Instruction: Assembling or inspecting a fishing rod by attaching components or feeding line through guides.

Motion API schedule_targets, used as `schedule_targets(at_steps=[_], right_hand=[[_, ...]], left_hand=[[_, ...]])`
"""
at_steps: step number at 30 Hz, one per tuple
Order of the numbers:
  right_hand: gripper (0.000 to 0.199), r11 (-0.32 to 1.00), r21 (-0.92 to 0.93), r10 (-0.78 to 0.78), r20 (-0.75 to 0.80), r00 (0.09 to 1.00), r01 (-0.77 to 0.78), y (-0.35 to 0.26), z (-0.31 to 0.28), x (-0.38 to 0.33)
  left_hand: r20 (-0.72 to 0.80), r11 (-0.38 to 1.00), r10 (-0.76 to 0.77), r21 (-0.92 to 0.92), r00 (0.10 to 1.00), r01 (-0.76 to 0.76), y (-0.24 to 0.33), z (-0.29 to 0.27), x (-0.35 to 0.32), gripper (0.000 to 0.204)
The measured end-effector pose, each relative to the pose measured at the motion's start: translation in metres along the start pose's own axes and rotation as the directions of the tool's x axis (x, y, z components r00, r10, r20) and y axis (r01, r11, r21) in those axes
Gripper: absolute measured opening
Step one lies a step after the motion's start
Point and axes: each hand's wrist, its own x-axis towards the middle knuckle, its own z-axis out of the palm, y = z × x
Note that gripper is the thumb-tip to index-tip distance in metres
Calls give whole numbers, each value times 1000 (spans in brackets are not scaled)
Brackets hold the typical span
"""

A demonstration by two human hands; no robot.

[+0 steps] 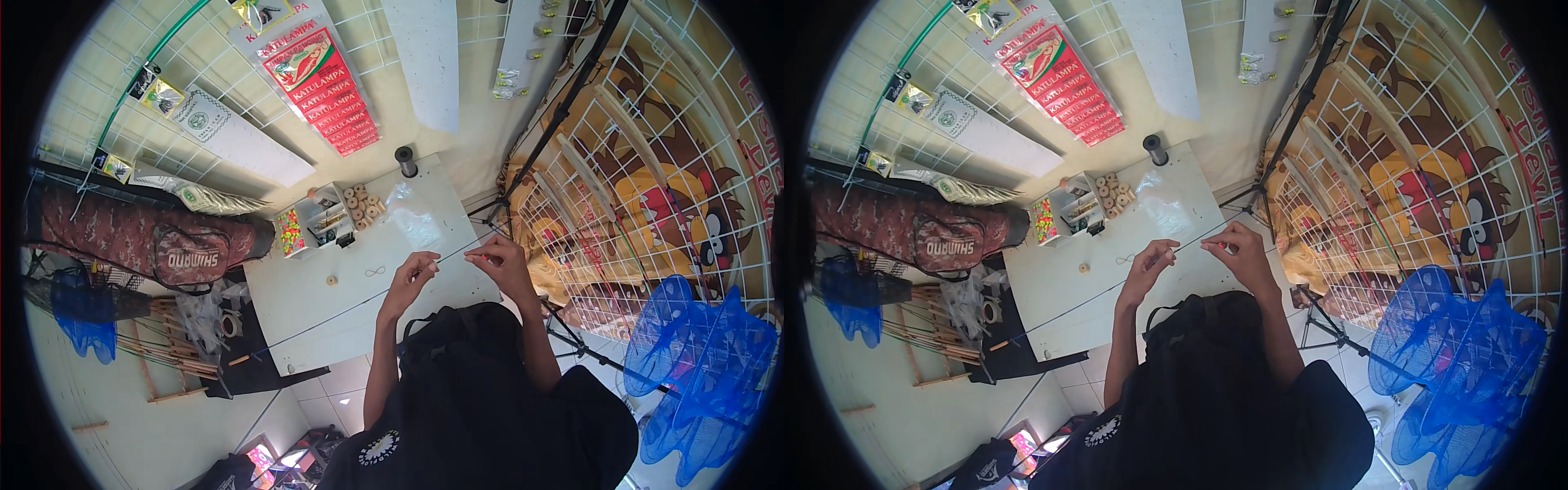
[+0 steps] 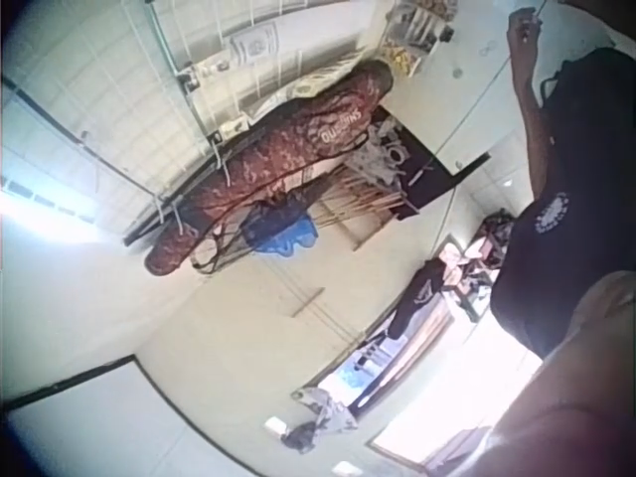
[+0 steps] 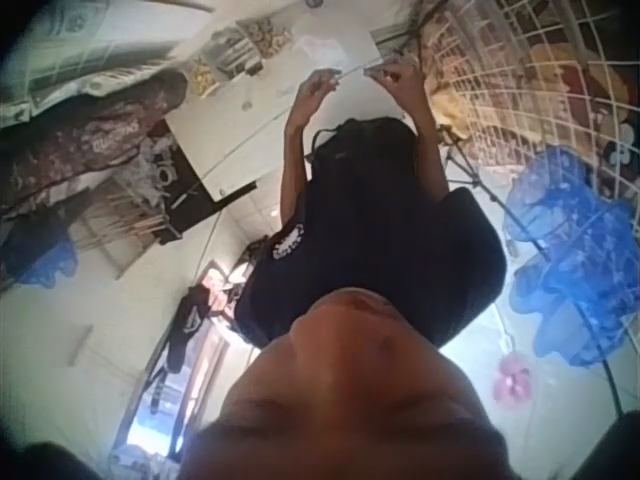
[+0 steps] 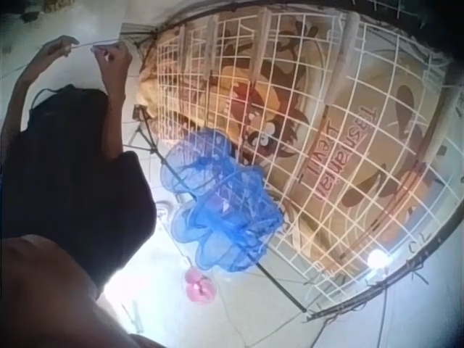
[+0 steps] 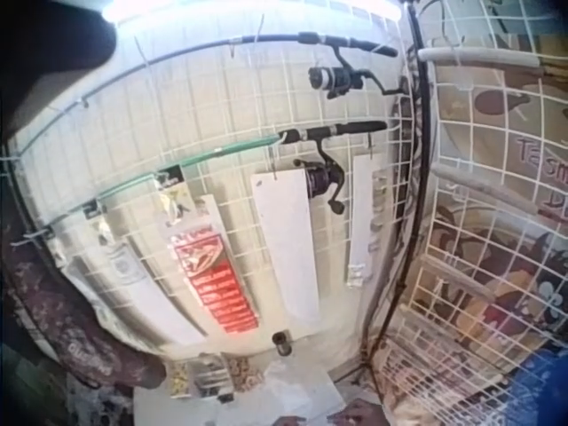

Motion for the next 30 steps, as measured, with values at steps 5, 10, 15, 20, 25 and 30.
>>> schedule_targets(at_steps=[5, 10, 15, 20, 25, 30], right_hand=[[12, 999, 41, 4, -21, 1000, -4, 13, -15, 0], [12, 999, 50, 24, -206, 978, -14, 16, -26, 3], [12, 996, 86, 65, -319, 946, -40, 31, -24, 3], [13, 1000, 23, 29, -454, 891, -21, 26, -28, 7], [12, 999, -49, -9, -318, 948, -7, 23, -33, 6], [10, 1000, 7, 6, -126, 992, -6, 11, -11, 5]], left_hand=[[14, 999, -40, 16, 999, 40, 5, -2, 0, 26], [-23, 1000, -24, -16, 999, 24, 7, -3, -3, 27], [11, 999, -30, 21, 1000, 29, 7, -6, -2, 27], [15, 1000, -22, 21, 1000, 22, 6, -9, -2, 27], [-51, 1000, -18, 18, 999, 19, 5, -6, 0, 26], [-44, 993, -29, 112, 999, 34, 9, 1, 3, 21]])
